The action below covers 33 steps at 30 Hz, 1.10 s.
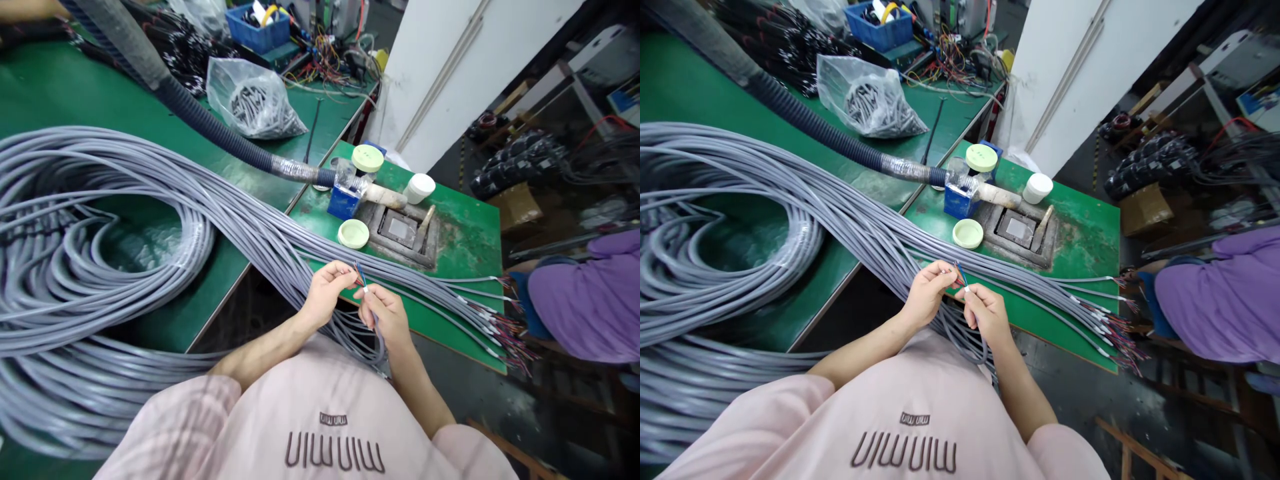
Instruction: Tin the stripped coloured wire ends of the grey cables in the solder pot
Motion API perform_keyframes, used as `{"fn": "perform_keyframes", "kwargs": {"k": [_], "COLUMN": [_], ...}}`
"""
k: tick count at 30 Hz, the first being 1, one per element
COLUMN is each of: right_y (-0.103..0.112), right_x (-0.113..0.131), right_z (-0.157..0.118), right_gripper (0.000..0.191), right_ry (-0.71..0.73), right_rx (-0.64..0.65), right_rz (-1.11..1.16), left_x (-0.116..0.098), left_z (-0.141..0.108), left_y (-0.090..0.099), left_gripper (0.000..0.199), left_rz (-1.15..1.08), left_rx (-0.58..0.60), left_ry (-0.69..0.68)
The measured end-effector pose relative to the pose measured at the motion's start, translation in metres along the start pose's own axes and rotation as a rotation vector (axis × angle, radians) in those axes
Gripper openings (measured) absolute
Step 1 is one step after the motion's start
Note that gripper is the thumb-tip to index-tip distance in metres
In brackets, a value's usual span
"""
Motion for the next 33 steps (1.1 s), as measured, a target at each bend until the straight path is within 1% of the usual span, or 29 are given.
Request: {"fn": "perform_keyframes", "kwargs": {"k": [5, 9, 17, 26, 33], "right_y": [0.0001, -0.0001, 0.0018, 0.0045, 0.0029], "right_x": [-0.0029, -0.0034, -0.0026, -0.0010, 0.0048], "right_z": [0.0011, 0.0012, 0.0003, -0.0019, -0.0027], "right_gripper": [0.029, 0.028, 0.026, 0.021, 0.019], "right_ry": [-0.004, 0.010, 0.058, 0.130, 0.124], "right_rx": [0.033, 0.049, 0.016, -0.026, -0.030], "right_rz": [0.029, 0.047, 0.044, -0.050, -0.097], "left_x": [-0.0016, -0.0009, 0.0002, 0.0028, 0.0038], "left_z": [0.0033, 0.0053, 0.0044, 0.0045, 0.0042], "left_y": [-0.0033, -0.0038, -0.0026, -0.0015, -0.0002], "left_gripper": [0.021, 0.017, 0.018, 0.016, 0.019], "left_rz": [0.007, 0.031, 0.010, 0.015, 0.064], "left_rx": [0.020, 0.034, -0.011, 0.005, 0.006], "left_ry": [0.011, 0.012, 0.011, 0.015, 0.009]}}
Point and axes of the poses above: each hand's wrist, its own z-axis towards the middle knuckle, its own y-axis out of the back of the hand, x = y × z, the point moved 6 cm from there along z, towards the middle knuckle, and after that the axes turned 14 degrees about x, right-handed, at the moved point
